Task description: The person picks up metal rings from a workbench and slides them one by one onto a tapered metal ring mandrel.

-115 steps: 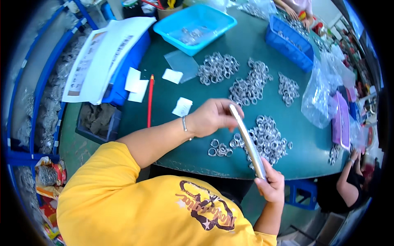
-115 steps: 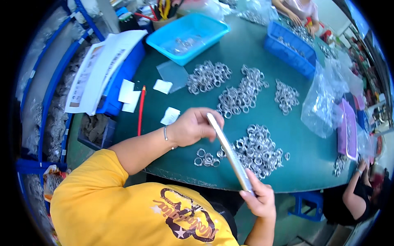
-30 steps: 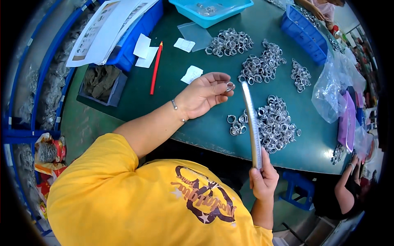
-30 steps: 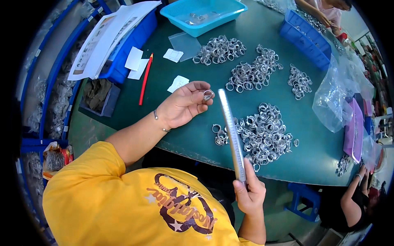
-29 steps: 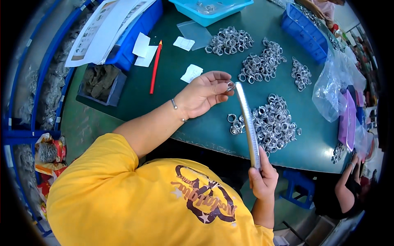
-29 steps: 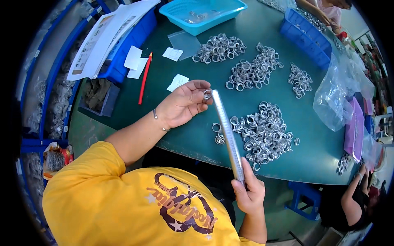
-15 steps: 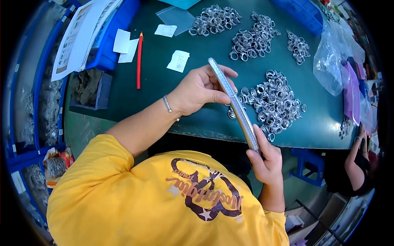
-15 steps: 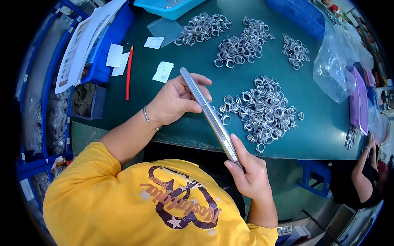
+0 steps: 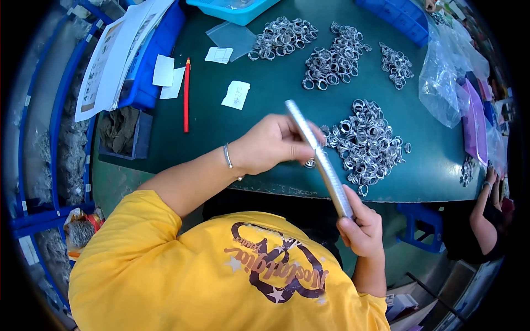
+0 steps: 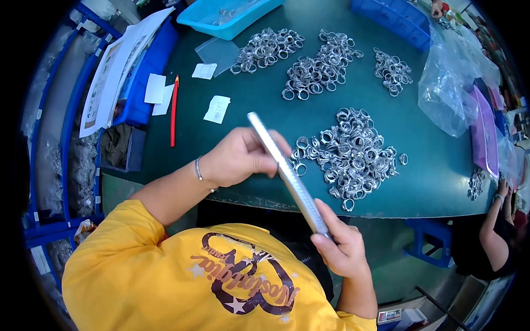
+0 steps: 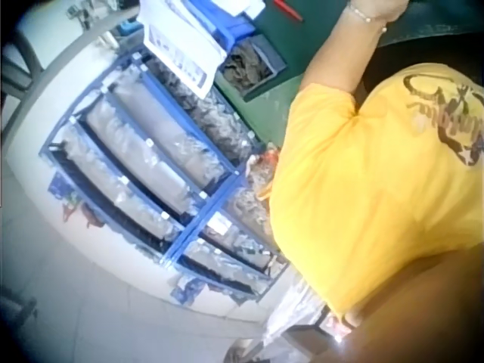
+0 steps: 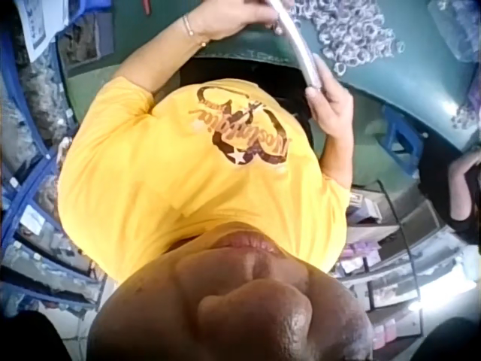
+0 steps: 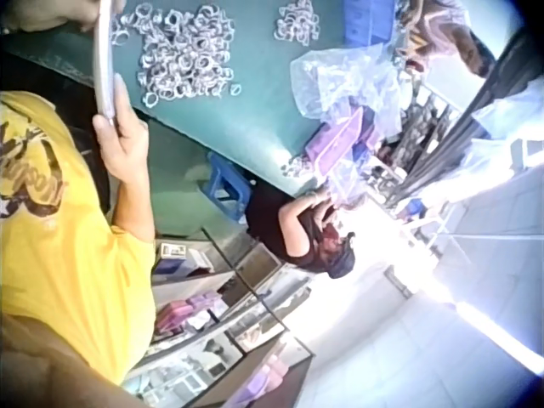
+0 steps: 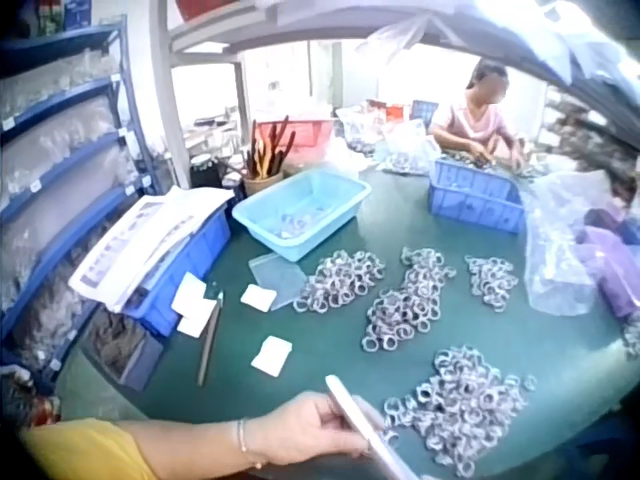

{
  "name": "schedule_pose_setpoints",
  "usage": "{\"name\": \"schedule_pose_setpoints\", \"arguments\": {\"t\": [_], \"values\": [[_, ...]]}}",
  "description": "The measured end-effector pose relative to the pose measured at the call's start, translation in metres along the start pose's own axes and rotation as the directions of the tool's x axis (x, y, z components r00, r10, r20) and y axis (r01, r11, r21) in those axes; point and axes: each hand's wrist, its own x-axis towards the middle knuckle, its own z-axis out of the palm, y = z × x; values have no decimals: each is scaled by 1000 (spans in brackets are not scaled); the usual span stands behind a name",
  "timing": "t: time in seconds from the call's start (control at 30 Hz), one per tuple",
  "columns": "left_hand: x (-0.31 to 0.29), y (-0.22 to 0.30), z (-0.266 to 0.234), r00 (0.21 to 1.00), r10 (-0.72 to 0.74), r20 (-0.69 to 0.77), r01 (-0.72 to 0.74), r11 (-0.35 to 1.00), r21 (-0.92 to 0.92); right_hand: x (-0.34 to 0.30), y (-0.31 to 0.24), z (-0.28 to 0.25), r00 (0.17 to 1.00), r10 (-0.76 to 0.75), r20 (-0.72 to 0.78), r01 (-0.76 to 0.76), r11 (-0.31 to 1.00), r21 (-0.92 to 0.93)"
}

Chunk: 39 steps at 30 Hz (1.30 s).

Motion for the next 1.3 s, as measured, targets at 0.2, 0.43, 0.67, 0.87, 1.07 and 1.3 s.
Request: {"name": "schedule_pose_setpoints", "arguments": {"t": [0.2, 0.43, 0.67, 0.87, 1.07, 1.3], "values": [[66, 22, -30, 854, 472, -220, -254, 746, 616, -28, 10, -13, 955, 123, -269, -57, 969, 242], [81, 22, -32, 772, 621, 133, -262, 121, 957, -35, 15, -14, 923, 67, -380, 20, 975, 221], [44, -4, 1, 931, 288, 223, -308, 297, 904, -26, 15, -12, 933, 61, -354, 2, 985, 173], [44, -7, -6, 910, 294, 293, -358, 200, 912, -26, 11, -9, 943, 63, -326, -27, 993, 112], [46, 0, -8, 928, 342, 146, -301, 463, 833, -22, 8, -7, 937, 52, -346, -18, 995, 101], [47, 11, -23, 998, -55, -24, 46, 953, -300, -24, 8, -9, 964, -52, -260, 27, 995, -99]]}}
